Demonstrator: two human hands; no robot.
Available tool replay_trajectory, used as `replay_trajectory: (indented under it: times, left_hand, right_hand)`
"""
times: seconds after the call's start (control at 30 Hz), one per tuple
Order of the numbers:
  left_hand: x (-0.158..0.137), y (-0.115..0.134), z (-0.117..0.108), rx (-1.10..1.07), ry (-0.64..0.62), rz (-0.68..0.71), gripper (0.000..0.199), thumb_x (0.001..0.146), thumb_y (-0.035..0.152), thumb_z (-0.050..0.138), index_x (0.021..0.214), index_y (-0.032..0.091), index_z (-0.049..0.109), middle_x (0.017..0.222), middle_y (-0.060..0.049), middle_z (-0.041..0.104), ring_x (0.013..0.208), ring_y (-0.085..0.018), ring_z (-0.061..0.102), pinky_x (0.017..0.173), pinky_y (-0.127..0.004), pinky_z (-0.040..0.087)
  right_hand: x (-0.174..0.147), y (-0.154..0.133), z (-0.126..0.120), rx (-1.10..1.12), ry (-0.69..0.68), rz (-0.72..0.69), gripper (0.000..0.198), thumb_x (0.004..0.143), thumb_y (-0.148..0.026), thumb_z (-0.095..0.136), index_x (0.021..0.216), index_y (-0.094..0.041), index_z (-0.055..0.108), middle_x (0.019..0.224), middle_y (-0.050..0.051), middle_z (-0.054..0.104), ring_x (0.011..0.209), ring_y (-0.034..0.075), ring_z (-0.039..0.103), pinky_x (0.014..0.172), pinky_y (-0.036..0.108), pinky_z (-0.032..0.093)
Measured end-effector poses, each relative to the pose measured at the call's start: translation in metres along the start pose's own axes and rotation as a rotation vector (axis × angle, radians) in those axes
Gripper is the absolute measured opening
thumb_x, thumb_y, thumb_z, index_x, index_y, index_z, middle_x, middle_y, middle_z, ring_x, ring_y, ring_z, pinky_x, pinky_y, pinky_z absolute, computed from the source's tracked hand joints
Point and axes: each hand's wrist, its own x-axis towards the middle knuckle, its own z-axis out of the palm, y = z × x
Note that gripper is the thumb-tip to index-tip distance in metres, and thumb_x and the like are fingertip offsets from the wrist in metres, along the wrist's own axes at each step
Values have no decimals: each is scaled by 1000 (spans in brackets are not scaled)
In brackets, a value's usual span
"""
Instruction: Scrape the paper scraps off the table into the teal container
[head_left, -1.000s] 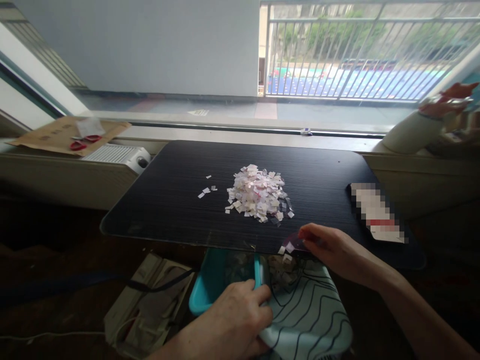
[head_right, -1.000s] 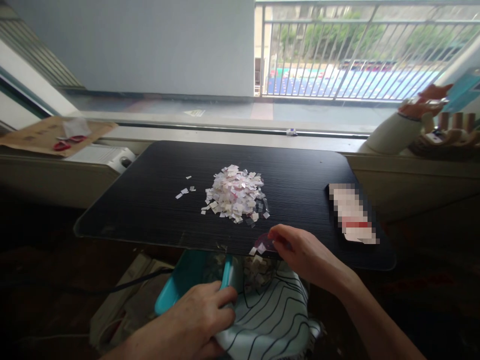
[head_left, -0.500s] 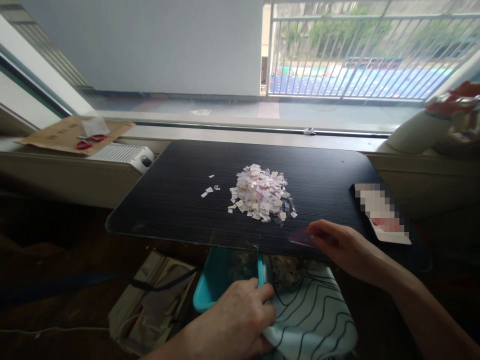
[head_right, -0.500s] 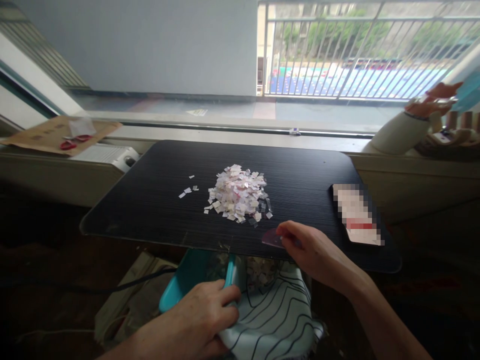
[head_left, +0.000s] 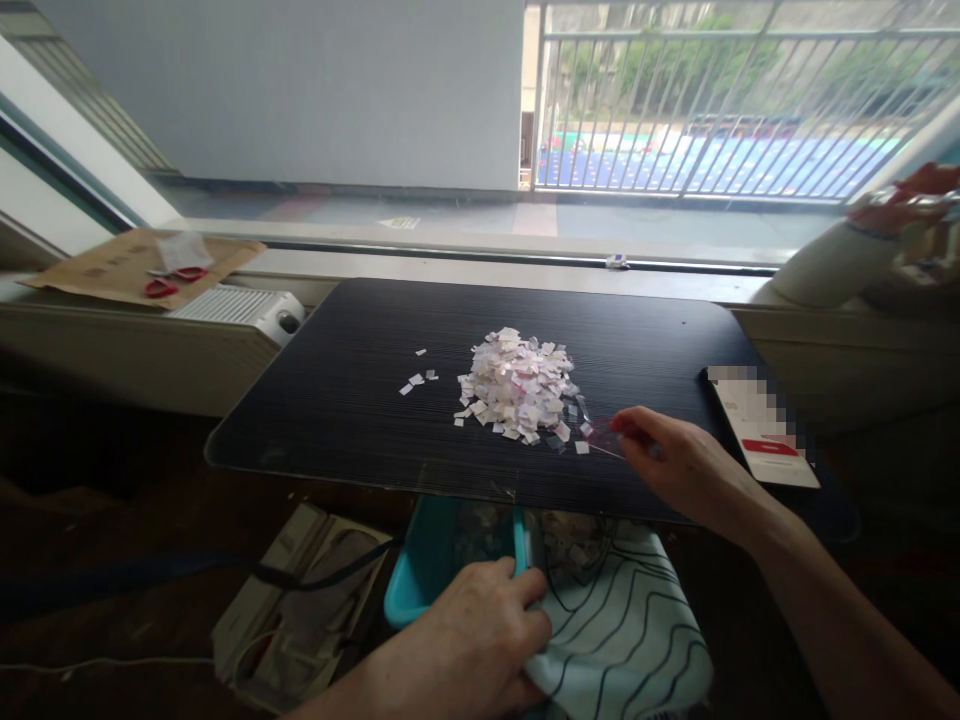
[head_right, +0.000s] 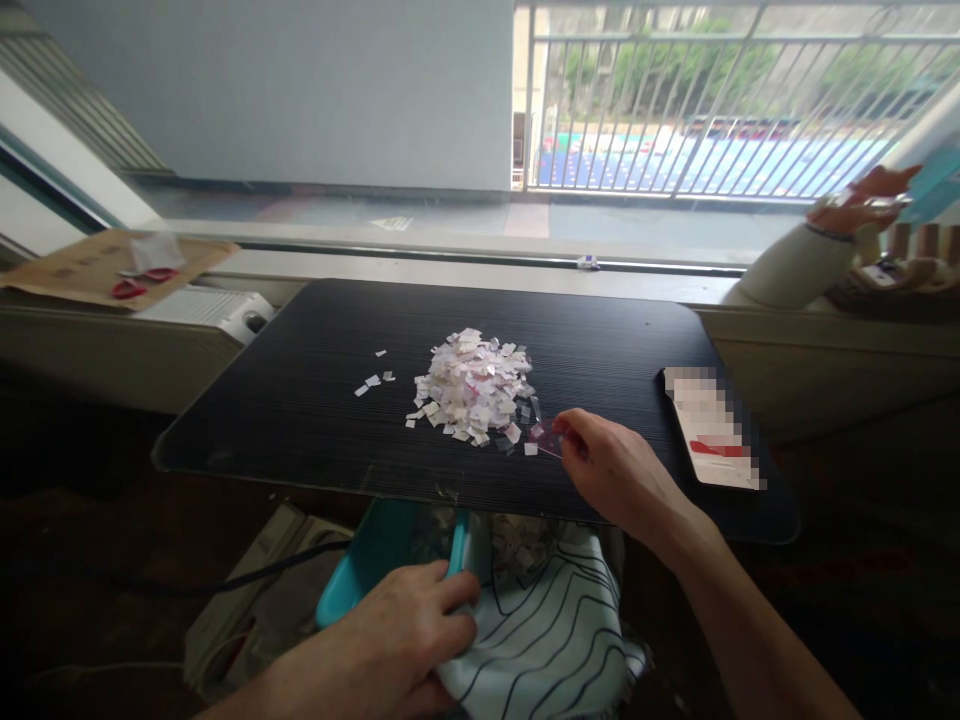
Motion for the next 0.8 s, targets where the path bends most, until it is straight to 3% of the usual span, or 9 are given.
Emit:
replay_trajectory:
  times: [0.53, 0.8]
  left_hand:
    - [1, 0, 0, 2, -20, -5, 18, 83, 33, 70, 82, 19, 60, 96, -2, 60, 80, -21, 55, 67, -31, 48]
    - [-1, 0, 2, -17, 1, -3, 18, 82, 31, 71, 81, 18, 59, 95, -2, 59, 80, -21, 55, 69, -32, 48]
  right_hand:
    - [16, -12, 3, -1, -39, -38, 21, 89, -21, 46, 102, -20, 63, 92, 6, 71, 78, 19, 65, 68, 26, 45]
    - [1, -11, -6, -94, -78, -22, 19, 91, -20, 45, 98, -20, 62, 91, 6, 71, 77, 19, 65, 67, 26, 43]
